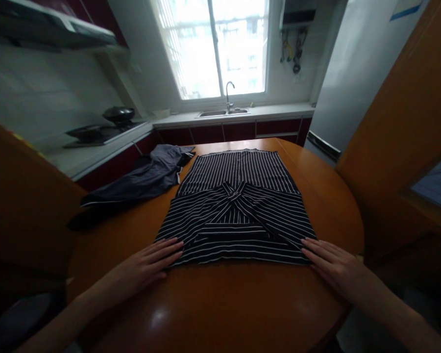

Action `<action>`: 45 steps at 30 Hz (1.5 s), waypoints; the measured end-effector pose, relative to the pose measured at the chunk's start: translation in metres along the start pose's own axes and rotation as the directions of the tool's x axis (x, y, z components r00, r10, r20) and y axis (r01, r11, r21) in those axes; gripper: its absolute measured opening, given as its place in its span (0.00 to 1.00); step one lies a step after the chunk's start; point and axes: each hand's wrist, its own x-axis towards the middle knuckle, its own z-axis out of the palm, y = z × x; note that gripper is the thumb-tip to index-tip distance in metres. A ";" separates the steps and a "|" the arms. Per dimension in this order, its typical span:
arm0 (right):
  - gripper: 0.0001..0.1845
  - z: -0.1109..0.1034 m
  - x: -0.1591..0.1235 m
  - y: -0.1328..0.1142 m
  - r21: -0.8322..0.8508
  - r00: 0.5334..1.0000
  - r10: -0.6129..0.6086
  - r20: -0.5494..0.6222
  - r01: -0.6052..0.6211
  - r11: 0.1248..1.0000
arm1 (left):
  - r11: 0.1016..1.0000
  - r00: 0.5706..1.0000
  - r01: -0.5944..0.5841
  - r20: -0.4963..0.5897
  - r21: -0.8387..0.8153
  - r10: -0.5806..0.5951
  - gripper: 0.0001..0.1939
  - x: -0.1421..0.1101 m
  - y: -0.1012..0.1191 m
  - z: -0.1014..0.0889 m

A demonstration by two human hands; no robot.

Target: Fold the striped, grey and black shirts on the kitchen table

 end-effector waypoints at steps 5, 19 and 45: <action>0.29 -0.005 -0.002 0.003 -0.062 0.999 -0.023 0.031 0.024 0.998 | 0.999 1.000 -0.009 0.017 0.031 0.008 0.30 -0.005 -0.005 0.001; 0.29 -0.017 0.029 -0.021 0.023 1.000 -0.007 -0.023 0.007 1.000 | 0.996 0.995 0.081 0.059 -0.030 -0.079 0.35 0.020 0.024 -0.033; 0.33 0.074 0.191 -0.101 0.221 0.983 0.139 0.119 -0.163 0.962 | 1.000 0.998 0.017 -0.059 -0.002 -0.017 0.30 0.153 0.047 0.044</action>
